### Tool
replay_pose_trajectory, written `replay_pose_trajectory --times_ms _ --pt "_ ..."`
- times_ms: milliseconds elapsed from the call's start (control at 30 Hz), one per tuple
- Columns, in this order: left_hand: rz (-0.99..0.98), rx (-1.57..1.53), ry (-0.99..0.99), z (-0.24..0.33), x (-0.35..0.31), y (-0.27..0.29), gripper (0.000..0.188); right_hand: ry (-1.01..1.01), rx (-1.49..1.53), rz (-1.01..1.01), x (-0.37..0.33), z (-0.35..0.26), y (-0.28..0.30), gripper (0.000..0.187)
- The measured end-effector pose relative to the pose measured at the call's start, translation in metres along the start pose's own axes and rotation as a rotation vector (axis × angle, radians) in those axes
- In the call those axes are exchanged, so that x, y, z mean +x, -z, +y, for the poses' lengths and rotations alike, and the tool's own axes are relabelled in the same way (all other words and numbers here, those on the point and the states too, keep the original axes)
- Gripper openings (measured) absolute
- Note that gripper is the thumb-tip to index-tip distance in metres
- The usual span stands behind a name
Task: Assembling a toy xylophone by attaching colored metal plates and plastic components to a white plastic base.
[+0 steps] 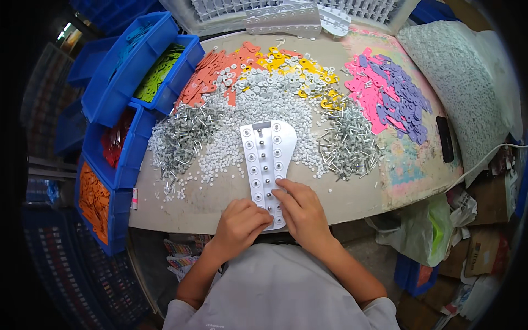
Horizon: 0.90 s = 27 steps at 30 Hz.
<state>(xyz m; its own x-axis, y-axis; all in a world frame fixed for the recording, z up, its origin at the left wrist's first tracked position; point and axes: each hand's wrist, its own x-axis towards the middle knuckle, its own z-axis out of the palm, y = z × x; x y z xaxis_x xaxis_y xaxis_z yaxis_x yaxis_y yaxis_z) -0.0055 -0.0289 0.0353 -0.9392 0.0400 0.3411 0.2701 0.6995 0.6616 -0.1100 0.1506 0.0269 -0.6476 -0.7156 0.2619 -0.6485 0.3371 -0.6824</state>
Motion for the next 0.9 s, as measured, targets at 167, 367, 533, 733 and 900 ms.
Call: replay_pose_trajectory --times_ms 167,367,533,733,900 --pt "0.035 0.085 -0.022 0.001 -0.006 -0.003 0.016 0.042 0.012 0.051 -0.003 0.005 -0.006 0.035" --pt "0.046 0.166 -0.076 -0.001 -0.012 -0.008 0.021 0.075 -0.012 0.071 -0.003 0.015 -0.009 0.036" --pt "-0.037 0.136 -0.028 -0.003 -0.014 0.001 0.027 0.054 0.059 0.068 -0.005 0.016 -0.014 0.038" --pt "0.196 0.128 0.153 -0.035 0.021 0.023 0.032 0.039 0.106 0.031 -0.001 0.005 -0.015 0.035" --pt "0.209 0.178 0.174 -0.082 0.083 0.041 0.027 0.034 0.118 0.001 0.000 0.007 -0.014 0.036"
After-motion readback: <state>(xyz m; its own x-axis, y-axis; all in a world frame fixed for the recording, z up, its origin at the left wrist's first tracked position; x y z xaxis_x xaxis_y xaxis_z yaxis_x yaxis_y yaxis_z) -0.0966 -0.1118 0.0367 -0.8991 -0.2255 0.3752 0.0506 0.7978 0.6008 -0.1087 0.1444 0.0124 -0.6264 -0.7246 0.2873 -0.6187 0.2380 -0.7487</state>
